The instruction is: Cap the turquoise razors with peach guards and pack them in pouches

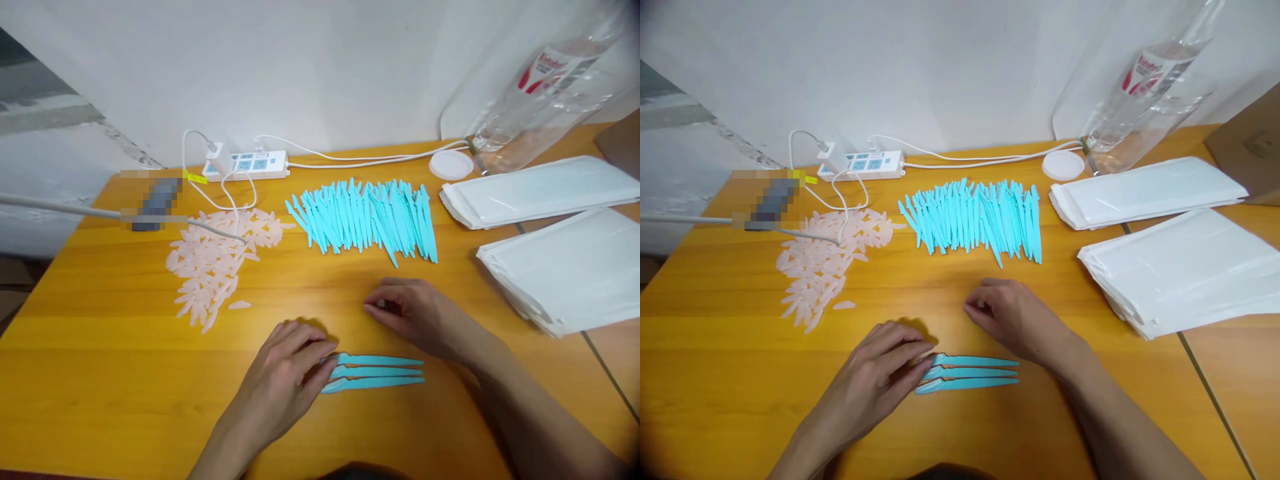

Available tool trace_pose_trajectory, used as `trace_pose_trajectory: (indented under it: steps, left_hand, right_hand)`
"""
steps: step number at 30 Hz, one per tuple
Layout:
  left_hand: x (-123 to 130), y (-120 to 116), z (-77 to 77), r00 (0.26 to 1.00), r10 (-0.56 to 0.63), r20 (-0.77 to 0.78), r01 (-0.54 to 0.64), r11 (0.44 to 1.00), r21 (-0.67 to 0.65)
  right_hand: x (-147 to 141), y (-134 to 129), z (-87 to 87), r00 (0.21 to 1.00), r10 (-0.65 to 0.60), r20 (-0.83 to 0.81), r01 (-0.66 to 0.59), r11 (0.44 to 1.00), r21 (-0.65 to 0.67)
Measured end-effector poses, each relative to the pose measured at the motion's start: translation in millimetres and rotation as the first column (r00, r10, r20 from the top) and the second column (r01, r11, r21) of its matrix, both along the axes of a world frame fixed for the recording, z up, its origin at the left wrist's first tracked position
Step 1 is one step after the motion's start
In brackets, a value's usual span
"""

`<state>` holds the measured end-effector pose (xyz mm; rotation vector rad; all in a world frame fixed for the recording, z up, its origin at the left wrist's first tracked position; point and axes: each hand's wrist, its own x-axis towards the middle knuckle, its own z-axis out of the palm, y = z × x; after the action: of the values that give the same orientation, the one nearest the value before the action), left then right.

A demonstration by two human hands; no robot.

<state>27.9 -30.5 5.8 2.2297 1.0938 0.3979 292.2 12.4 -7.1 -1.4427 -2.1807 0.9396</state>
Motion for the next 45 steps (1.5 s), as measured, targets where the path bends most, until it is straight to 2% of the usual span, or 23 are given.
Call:
trace_pose_trajectory:
  steps: [3, 6, 8, 10, 12, 15, 18, 21, 26, 28, 29, 31, 33, 35, 37, 39, 42, 45]
  left_hand:
    - [5, 2, 0.5, 0.999, -0.033, -0.021, 0.033, 0.999, 0.0]
    - [-3, 7, 3.5, 0.998, -0.057, -0.02, 0.057, 0.998, -0.005]
    - [-20, 15, 5.2, 1.0, 0.018, -0.022, -0.016, 0.997, 0.073]
    - [-44, 24, 5.2, 0.984, 0.17, -0.061, -0.153, 0.963, 0.22]
    - [-70, 34, 3.1, 0.947, 0.286, -0.149, -0.221, 0.912, 0.345]
    - [-95, 42, -2.6, 0.922, 0.297, -0.25, -0.187, 0.904, 0.385]
    - [-100, 43, -5.6, 0.915, 0.297, -0.273, -0.189, 0.913, 0.361]
    - [-96, 43, -1.5, 0.92, 0.29, -0.264, -0.2, 0.926, 0.32]
    - [-85, 45, 10.2, 0.948, 0.269, -0.172, -0.232, 0.95, 0.208]
    - [-76, 48, 11.2, 0.959, 0.261, -0.113, -0.246, 0.96, 0.135]
    - [-72, 49, 10.7, 0.962, 0.262, -0.075, -0.254, 0.962, 0.098]
    - [-61, 54, 8.4, 0.96, 0.28, 0.014, -0.28, 0.96, 0.002]
    - [-51, 63, 5.8, 0.944, 0.312, 0.105, -0.294, 0.943, -0.157]
    - [-43, 73, 3.7, 0.925, 0.329, 0.19, -0.253, 0.907, -0.338]
    - [-37, 83, 1.7, 0.91, 0.327, 0.256, -0.184, 0.871, -0.456]
    - [-33, 89, -1.3, 0.888, 0.342, 0.307, -0.148, 0.846, -0.513]
    - [-30, 89, -8.8, 0.823, 0.445, 0.353, -0.196, 0.806, -0.559]
    - [-30, 84, -17.0, 0.763, 0.536, 0.361, -0.286, 0.781, -0.555]
  right_hand:
    - [0, 5, 0.9, 0.995, -0.102, 0.004, 0.102, 0.993, 0.068]
    - [-2, 19, 5.7, 0.954, -0.295, 0.059, 0.28, 0.942, 0.187]
    - [-7, 36, 9.5, 0.901, -0.417, 0.121, 0.38, 0.892, 0.246]
    - [-14, 58, 12.2, 0.847, -0.494, 0.193, 0.438, 0.857, 0.272]
    - [-21, 81, 12.6, 0.808, -0.529, 0.259, 0.469, 0.844, 0.261]
    - [-30, 108, 9.4, 0.782, -0.53, 0.327, 0.487, 0.848, 0.209]
    - [-32, 122, 7.1, 0.775, -0.529, 0.346, 0.504, 0.847, 0.168]
    - [-29, 125, 9.9, 0.776, -0.541, 0.324, 0.522, 0.839, 0.151]
    - [-18, 120, 18.3, 0.782, -0.56, 0.275, 0.544, 0.827, 0.14]
    - [-12, 113, 19.6, 0.788, -0.581, 0.202, 0.569, 0.813, 0.119]
    - [-9, 107, 19.6, 0.798, -0.589, 0.129, 0.584, 0.808, 0.078]
    - [-4, 90, 19.1, 0.806, -0.585, -0.09, 0.579, 0.811, -0.086]
    - [0, 69, 18.0, 0.78, -0.546, -0.306, 0.476, 0.835, -0.277]
    - [4, 46, 15.9, 0.784, -0.481, -0.392, 0.349, 0.864, -0.363]
    - [7, 25, 12.1, 0.849, -0.404, -0.34, 0.292, 0.896, -0.336]
    - [9, 11, 6.8, 0.905, -0.319, -0.283, 0.262, 0.939, -0.221]
    - [9, 1, -0.7, 0.946, -0.165, -0.278, 0.176, 0.984, 0.016]
    - [9, 0, -4.5, 0.973, -0.058, -0.222, 0.097, 0.981, 0.167]
